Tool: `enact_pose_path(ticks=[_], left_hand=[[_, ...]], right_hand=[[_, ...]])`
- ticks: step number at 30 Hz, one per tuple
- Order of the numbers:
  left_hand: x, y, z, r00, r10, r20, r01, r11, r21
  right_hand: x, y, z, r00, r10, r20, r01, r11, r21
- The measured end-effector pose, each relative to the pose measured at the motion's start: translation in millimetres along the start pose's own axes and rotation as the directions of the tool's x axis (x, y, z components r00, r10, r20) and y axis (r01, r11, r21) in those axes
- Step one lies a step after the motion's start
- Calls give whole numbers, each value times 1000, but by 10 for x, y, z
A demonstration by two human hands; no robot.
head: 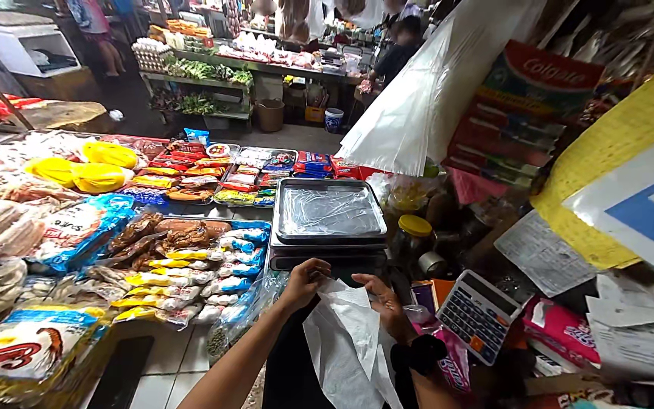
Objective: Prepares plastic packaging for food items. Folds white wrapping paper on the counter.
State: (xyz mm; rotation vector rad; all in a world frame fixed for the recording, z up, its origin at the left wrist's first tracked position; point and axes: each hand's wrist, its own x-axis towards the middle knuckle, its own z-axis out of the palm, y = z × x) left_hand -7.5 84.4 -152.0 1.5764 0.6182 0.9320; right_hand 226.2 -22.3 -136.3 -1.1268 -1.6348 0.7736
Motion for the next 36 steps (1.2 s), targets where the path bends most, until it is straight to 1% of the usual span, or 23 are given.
enact_pose_path(ticks=[2,4,8,11,13,16,18,19,21,23,24,26,28,29,31,34,36], left_hand=[[39,107,42,994,111,9,-110,994,-25],[104,299,123,965,253,63,-252,967,-25],[291,1015,263,849,498,176,-494,867,-68],[377,1501,238,775,592,222,-593,802,-68],[396,1660,188,753,614,234,-625,780,-33],[367,1680,120,740,638,212,-664,744,77],[310,1630,84,739,644,196,-672,725,149],[276,1602,64,741,640,205,-671,722,169],[224,1566,24,731,626,272,-676,721,155],[215,1548,28,706,626,330,-695,702,156],[210,1549,51,707,628,325,-700,688,191],[221,1538,120,721,650,241,-693,668,270],[257,1496,195,742,660,118,-657,680,324],[279,1466,206,758,645,99,-638,700,322],[311,1391,204,770,629,108,-630,724,281],[310,1283,182,753,642,145,-657,723,214],[283,1243,179,739,656,153,-673,719,172]], right_hand=[[10,-104,-121,999,-7,41,3,997,76],[64,-258,-221,996,-60,63,56,996,74],[263,-692,-453,972,-228,50,229,973,0],[370,-1105,-565,957,-290,-15,287,953,-93],[420,-1309,-594,946,-318,-62,305,939,-160],[455,-1475,-560,910,-394,-130,329,876,-352],[460,-1525,-512,862,-484,-151,341,774,-534],[456,-1553,-482,843,-517,-150,337,724,-602],[441,-1614,-424,826,-546,-138,319,656,-684],[432,-1670,-381,823,-553,-129,307,625,-718],[431,-1694,-368,825,-551,-128,303,621,-723],[440,-1726,-374,832,-540,-123,302,629,-716],[428,-1697,-422,870,-485,-89,284,640,-714],[409,-1654,-462,900,-431,-61,257,638,-726],[351,-1535,-545,940,-340,-40,187,607,-772],[196,-1326,-665,948,-304,-92,110,585,-803],[70,-1248,-747,942,-300,-148,90,653,-752]])
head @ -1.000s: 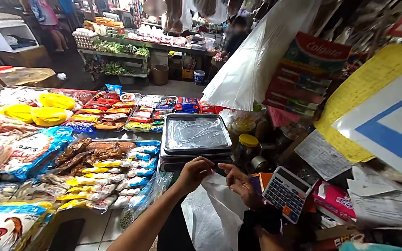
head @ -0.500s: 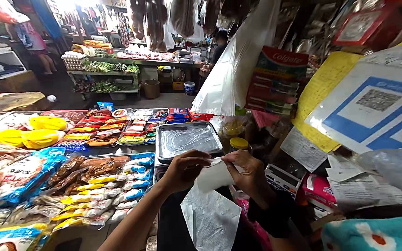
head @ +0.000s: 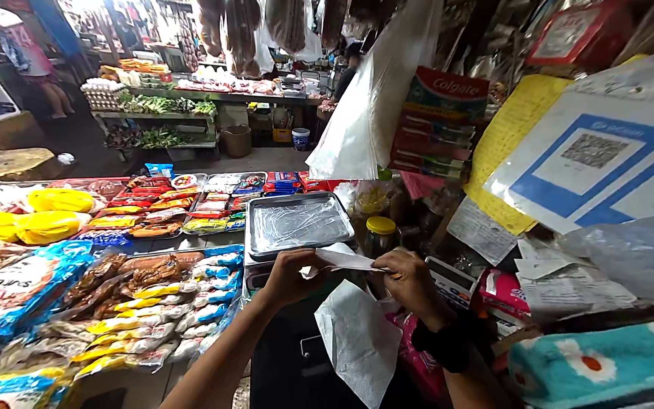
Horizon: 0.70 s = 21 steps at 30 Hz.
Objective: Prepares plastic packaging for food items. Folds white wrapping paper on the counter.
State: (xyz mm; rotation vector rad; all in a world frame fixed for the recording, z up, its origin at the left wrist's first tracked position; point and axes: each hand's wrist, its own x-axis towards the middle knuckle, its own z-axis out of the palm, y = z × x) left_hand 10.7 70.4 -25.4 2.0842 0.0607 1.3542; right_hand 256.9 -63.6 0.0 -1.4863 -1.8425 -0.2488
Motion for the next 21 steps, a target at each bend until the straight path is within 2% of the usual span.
enact_pose_path(ticks=[3,7,14,18,21], left_hand=[[-61,53,-11,999,45,5,-45,998,-37],[-92,148,-59,998,56,17,-54,995,-82],[-177,181,-111,1000,-5,-15,3,990,-139],[-257,172,-177,1000,0,-20,-4,984,-179],[-320,160,-242,1000,-3,13,6,959,-284]], right_hand=[[-184,49,-91,998,59,-15,-54,976,212],[-355,28,-212,996,82,15,-81,891,447],[-454,19,-240,996,93,11,-86,854,512],[-493,60,-292,991,101,83,-131,818,560],[-530,61,-337,982,103,161,-178,802,571]])
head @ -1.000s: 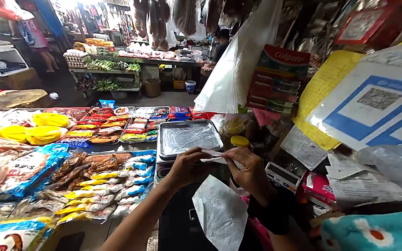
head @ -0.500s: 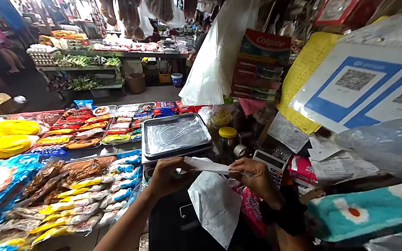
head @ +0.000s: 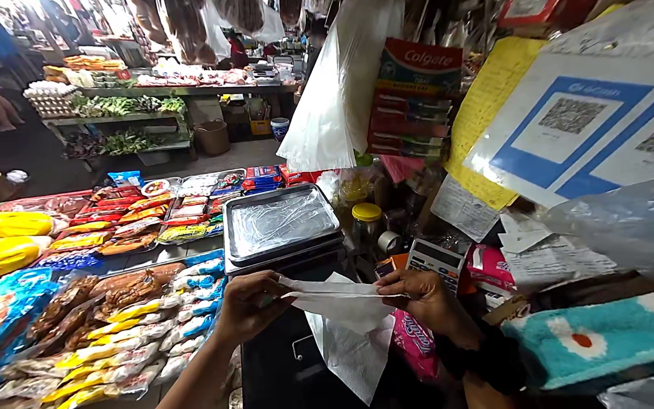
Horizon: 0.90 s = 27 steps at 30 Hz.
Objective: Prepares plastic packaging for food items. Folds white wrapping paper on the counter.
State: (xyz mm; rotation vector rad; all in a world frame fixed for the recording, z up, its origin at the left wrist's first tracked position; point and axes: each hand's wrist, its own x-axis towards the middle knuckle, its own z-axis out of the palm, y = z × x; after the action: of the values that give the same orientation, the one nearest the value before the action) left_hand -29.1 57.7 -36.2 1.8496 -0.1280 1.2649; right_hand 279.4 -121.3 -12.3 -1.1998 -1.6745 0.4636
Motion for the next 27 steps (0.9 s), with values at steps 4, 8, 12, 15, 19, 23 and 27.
enact_pose_path(ticks=[4,8,12,15,19,23,27], left_hand=[[-43,34,-45,999,-9,46,13,996,-89],[-77,12,-64,998,-2,56,4,999,-48],[-89,6,-27,999,8,34,-7,1000,-5],[-89,-1,14,1000,21,-19,-21,1000,6],[-91,2,55,995,32,-94,-29,999,34],[-57,292,85,990,-63,-127,79,989,125],[-70,847,-92,977,-31,212,-4,987,161]], right_hand=[[-25,-10,23,1000,5,5,-5,1000,9],[-21,-39,83,990,-53,-134,60,997,46],[0,-77,134,961,-66,-270,93,992,86],[0,-98,134,953,-76,-292,110,989,103],[-23,-155,135,957,-25,-289,78,982,174],[-126,-297,49,997,-21,-72,47,924,380],[-135,-50,-41,976,102,192,-187,843,503]])
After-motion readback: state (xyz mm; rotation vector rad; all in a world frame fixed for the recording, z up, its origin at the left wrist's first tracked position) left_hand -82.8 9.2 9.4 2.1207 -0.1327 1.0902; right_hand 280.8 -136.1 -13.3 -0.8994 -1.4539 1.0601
